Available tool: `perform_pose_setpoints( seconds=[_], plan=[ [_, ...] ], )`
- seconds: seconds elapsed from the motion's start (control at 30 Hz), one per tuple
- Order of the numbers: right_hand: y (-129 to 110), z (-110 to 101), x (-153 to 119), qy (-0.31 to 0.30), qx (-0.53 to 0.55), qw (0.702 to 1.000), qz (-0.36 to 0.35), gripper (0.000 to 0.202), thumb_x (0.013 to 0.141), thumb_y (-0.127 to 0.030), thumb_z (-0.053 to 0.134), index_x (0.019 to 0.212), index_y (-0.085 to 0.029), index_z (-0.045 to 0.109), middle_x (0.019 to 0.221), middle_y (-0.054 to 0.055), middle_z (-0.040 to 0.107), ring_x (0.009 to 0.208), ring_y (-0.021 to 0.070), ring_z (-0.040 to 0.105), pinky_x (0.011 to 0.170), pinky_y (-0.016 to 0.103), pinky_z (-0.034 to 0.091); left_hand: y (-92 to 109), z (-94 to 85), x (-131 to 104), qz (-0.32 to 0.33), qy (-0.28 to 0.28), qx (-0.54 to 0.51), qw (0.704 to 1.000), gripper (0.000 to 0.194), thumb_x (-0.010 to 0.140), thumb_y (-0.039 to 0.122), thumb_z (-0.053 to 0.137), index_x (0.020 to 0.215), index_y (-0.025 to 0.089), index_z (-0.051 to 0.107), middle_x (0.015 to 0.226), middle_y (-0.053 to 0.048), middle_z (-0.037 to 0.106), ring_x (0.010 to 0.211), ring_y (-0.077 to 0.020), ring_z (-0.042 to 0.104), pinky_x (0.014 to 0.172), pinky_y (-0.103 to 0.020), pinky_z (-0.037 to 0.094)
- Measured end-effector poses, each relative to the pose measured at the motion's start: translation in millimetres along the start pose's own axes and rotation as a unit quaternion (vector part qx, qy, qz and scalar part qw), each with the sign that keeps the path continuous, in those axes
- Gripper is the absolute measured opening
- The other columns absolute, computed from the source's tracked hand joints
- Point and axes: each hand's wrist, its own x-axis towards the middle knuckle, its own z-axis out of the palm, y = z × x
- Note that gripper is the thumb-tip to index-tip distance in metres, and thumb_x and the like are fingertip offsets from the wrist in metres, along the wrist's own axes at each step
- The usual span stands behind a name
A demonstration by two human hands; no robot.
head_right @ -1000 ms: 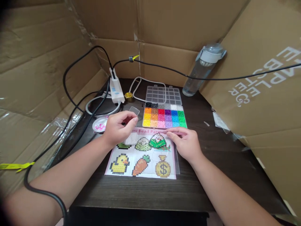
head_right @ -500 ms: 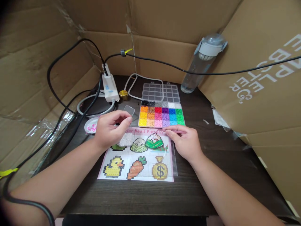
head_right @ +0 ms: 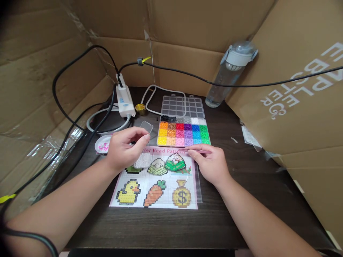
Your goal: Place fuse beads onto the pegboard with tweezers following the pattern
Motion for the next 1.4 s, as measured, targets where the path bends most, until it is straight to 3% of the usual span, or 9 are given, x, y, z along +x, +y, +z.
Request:
perform_pose_setpoints(
  seconds=[0.73,1.4],
  plan=[
    [0.7,-1.6,-1.1,-0.001,-0.001,1.000,-0.011,0.009,0.079,-0.028,0.073,0.082,-0.021,0.078,0.084,0.004,0.078,0.079,0.0189,0.075,0.074,0.027,0.061,0.6,0.2,1.0,-0.005,0.000,-0.004,1.000,0.007,0.080,0.016,0.062,0.076,0.016,0.067,0.068,-0.001,0.067,0.056,-0.0101,0.058,0.054,-0.024,0.048],
    [-0.8,-2.4,-1.0,0.001,-0.008,1.000,0.002,0.017,0.077,-0.033,0.074,0.085,-0.019,0.078,0.084,0.008,0.078,0.078,0.0235,0.074,0.072,0.034,0.062,0.5,0.1,0.5,-0.015,-0.004,-0.005,1.000,0.007,0.080,0.017,0.062,0.076,0.016,0.068,0.068,-0.001,0.067,0.056,-0.0104,0.058,0.053,-0.024,0.048]
  ],
)
